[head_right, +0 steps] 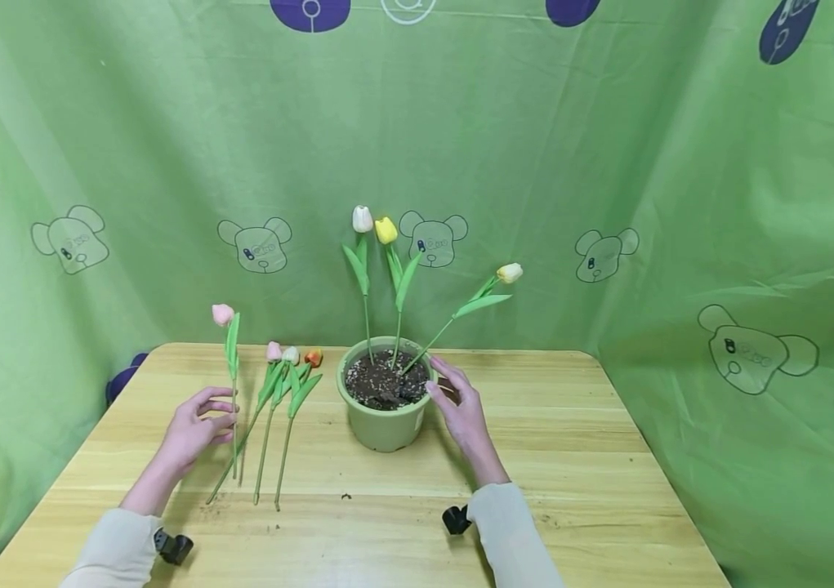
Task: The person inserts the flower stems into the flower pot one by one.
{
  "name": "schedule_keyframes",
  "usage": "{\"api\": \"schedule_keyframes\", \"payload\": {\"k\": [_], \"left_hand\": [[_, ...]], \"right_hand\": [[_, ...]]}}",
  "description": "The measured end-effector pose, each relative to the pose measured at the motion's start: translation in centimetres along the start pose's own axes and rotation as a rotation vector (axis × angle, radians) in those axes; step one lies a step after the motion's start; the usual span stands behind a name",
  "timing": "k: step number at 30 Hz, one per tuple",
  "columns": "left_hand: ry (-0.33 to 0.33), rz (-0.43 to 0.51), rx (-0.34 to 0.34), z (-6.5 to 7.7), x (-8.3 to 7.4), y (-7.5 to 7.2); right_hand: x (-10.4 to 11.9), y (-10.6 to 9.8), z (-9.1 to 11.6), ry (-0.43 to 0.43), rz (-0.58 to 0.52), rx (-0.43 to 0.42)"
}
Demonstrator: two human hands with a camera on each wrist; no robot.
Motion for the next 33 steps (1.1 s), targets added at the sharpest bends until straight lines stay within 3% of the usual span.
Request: {"api": "schedule_keyframes", "payload": {"k": [13, 22, 33], "left_hand": [[0.117, 0.124, -0.046, -0.5, -4.4, 1.5], [0.218, 0.19, -0.064, -1.0, -8.9, 3.6], [0.264, 0.237, -0.083, -1.4, -12.8, 5.4]], "right_hand": [[-0.2, 0.0, 0.0, 0.014, 0.016, 0.002], [-0.1, 0.0, 0.0, 0.005, 0.001, 0.002], [-0.5, -0.2, 0.1, 0.042, 0.04, -0.01]]}}
Point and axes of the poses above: each hand's wrist, its own z-axis away from the middle knuckle, its own y-axis out of the palm, x = y × z, the point moved 10 cm from there along -z, towards the middle knuckle, and after that the axes turned 12 degrees about -z, right-handed, at the moved point
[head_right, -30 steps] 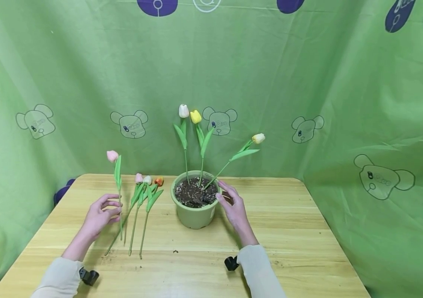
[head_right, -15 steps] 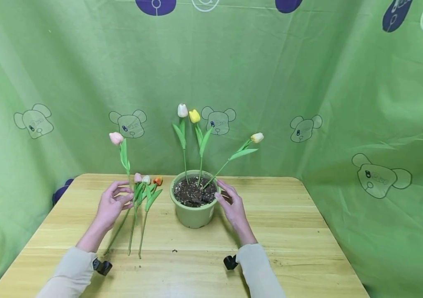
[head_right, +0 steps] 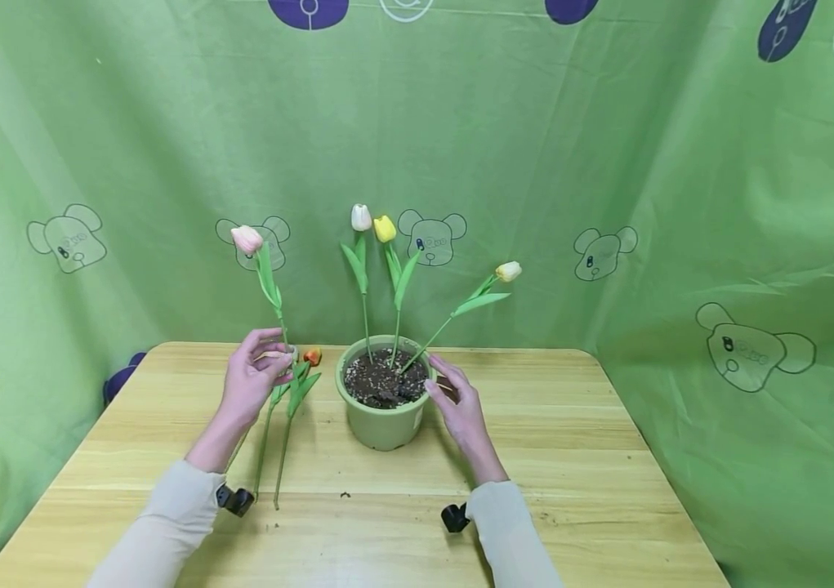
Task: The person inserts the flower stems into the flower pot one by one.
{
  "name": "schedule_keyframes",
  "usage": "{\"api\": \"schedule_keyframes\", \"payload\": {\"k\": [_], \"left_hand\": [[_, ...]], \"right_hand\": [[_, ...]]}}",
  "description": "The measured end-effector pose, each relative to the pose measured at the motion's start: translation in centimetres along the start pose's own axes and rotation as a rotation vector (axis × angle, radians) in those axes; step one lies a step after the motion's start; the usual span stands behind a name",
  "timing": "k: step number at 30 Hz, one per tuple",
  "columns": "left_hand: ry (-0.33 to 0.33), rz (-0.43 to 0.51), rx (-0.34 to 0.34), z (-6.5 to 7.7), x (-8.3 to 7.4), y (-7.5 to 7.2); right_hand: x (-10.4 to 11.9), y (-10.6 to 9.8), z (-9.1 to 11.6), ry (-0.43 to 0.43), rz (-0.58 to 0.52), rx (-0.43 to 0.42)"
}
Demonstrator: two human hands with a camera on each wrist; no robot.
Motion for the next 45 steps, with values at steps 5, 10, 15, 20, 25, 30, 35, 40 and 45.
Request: {"api": "schedule_keyframes", "payload": {"k": [5, 10, 15, 20, 25, 30, 35, 40, 45], "left_hand": [[0.065, 0.023, -0.047, -0.6, -1.4, 0.8], [0.1, 0.036, -0.07, -1.0, -2.3, 1.8], [0.094, 0.057, -0.076, -1.7, -2.7, 3.0], [0.132, 0.068, -0.085, -2.6, -2.9, 4.2], [0.143, 0.064, -0.105, -3.4, -2.5, 5.2], [0.148, 0.06, -0.122, -4.0, -1.9, 6.0], [0.147, 0.058, -0.144, -4.1, -1.4, 6.6], [0.143, 0.036, -0.164, -4.2, -0.9, 6.9], [0.151, 0.005, -0.171, -4.3, -0.7, 7.2]], "right_hand": [[0.2, 0.1, 0.0, -0.009, -0.005, 0.013], [0.3, 0.2, -0.2, -0.023, -0.029, 0.024], [0.2, 0.1, -0.1, -0.013, -0.015, 0.016], [0.3, 0.1, 0.0, -0.015, -0.023, 0.015], [0.3, 0.1, 0.0, -0.022, -0.034, 0.017], [0.3, 0.0, 0.1, -0.016, -0.045, 0.012], [0.2, 0.0, 0.1, 0.003, -0.053, 0.008], [1.1, 0.5, 0.3, 0.014, -0.064, 0.02], [2.8, 1.0, 0.8, 0.016, -0.068, 0.028]]}}
Point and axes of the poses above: each hand's wrist, its own z-axis away from the middle knuckle, its own y-axis out of the palm, x = y × z, the point moved 10 cm from there along -z, towards the middle knuckle, and after that the axes turned 12 degrees about -z, right-handed, at the moved point
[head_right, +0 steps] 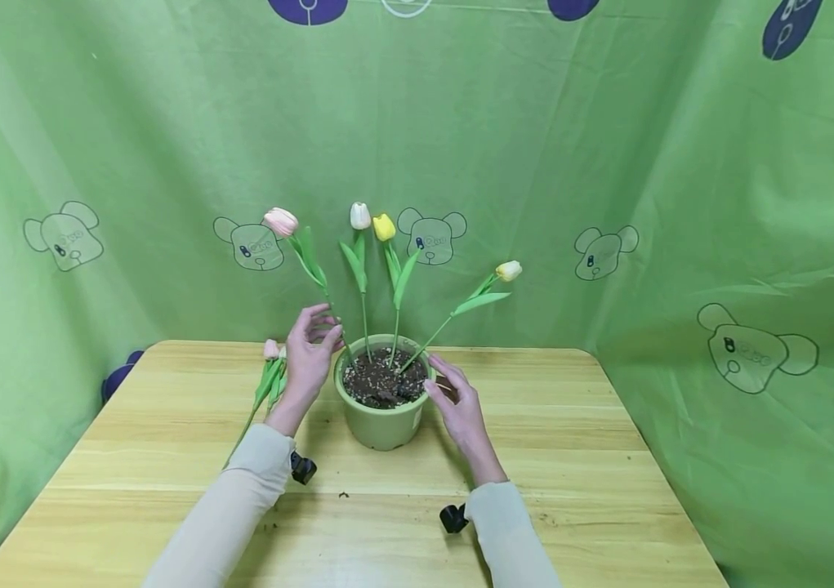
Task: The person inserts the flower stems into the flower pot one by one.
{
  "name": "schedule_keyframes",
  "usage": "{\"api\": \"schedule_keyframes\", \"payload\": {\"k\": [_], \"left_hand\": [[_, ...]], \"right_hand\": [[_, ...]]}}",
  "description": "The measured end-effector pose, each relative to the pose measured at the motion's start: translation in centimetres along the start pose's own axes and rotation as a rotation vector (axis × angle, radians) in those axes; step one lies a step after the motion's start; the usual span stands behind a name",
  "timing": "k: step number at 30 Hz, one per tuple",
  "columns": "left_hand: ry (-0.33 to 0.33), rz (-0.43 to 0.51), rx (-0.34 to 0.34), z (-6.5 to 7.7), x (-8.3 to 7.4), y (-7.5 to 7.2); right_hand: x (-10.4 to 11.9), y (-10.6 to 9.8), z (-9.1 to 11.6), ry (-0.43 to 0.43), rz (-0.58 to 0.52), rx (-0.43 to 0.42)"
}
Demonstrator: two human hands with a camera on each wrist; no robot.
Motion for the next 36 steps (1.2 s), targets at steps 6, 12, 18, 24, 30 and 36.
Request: {"api": "schedule_keyframes", "payload": {"k": [6, 12, 18, 24, 30, 36], "left_hand": [[0.026, -0.045, 0.004, 0.2, 0.1, 0.5], [0.054, -0.083, 0.017, 0.5, 0.1, 0.9], [0.065, -0.118, 0.028, 0.8, 0.4, 1.3], [0.069, -0.152, 0.026, 0.9, 0.4, 1.4], [0.127, -0.263, 0.042, 1.1, 0.1, 1.9], [0.198, -0.332, 0.061, 1.5, -0.4, 2.3]], "right_hand": [[0.3, 0.0, 0.1, -0.003, 0.001, -0.004], [0.2, 0.2, 0.0, -0.002, 0.009, 0.007], [-0.8, -0.3, -0.3, 0.008, 0.028, -0.007], [-2.5, -1.0, -0.7, -0.032, 0.036, -0.013], [-2.5, -1.0, -0.8, -0.039, 0.036, -0.022], [-2.5, -0.9, -0.8, -0.045, 0.047, -0.025]]}}
Point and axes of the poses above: each hand's wrist, its own z-axis away from the middle knuckle, its own y-axis out of the palm, x = y × z, the point moved 10 cm from there along -z, towards the middle knuckle, and after that the axes turned 12 degrees about -z, right-handed, at the moved point
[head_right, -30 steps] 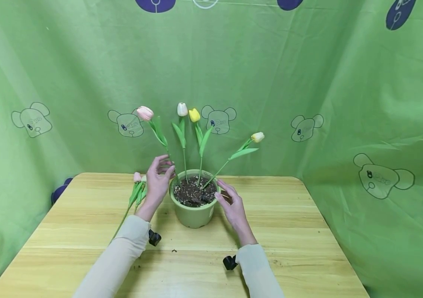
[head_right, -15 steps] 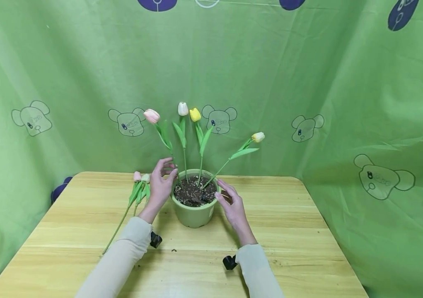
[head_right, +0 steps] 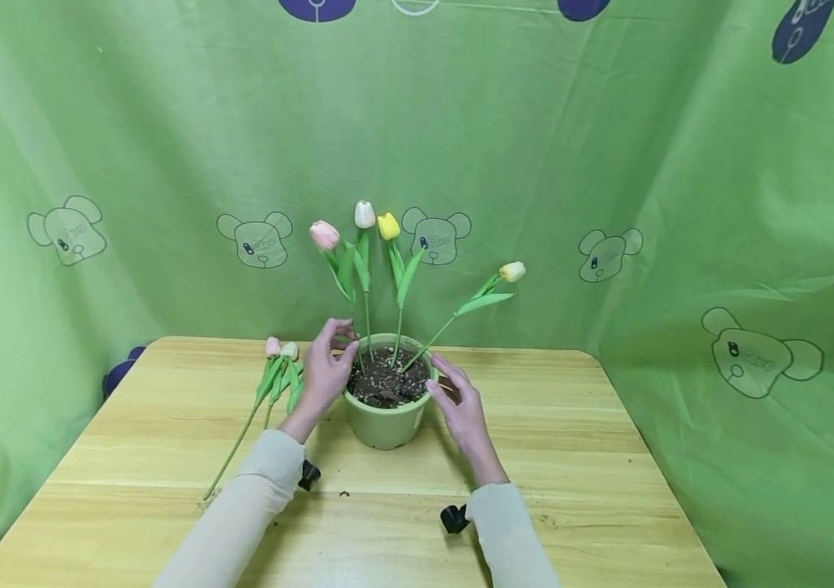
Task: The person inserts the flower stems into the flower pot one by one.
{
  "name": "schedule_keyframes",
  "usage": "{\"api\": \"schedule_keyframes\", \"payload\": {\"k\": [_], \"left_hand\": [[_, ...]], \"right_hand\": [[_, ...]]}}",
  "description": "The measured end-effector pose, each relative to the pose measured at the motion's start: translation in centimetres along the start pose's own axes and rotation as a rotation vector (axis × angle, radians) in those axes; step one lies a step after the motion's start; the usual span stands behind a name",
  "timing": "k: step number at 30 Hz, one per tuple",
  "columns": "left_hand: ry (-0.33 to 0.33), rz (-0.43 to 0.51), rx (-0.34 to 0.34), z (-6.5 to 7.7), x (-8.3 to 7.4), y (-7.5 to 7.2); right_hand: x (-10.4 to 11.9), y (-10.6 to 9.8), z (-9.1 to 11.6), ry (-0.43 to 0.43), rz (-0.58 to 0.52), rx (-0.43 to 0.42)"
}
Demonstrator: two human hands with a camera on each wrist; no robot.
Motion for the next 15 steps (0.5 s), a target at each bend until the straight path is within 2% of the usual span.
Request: {"api": "schedule_keyframes", "payload": {"k": [8, 15], "left_hand": [[-0.006, 0.025, 0.039, -0.1, 0.5, 0.2], [-0.078, 0.114, 0.046, -0.2, 1.3, 0.1]], "right_hand": [[0.2, 0.1, 0.1, 0.004, -0.003, 0.002], [-0.1, -0.2, 0.1, 0.02, 0.0, -0.014]]}}
Point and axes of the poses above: each hand's wrist, its own z-axis away from the middle knuckle, its own y-axis out of the palm, x = y × z, the point moved 10 cm from there along -z, towards the middle knuckle, and after that the axes turned 12 degrees about -z, right-handed, at the moved point
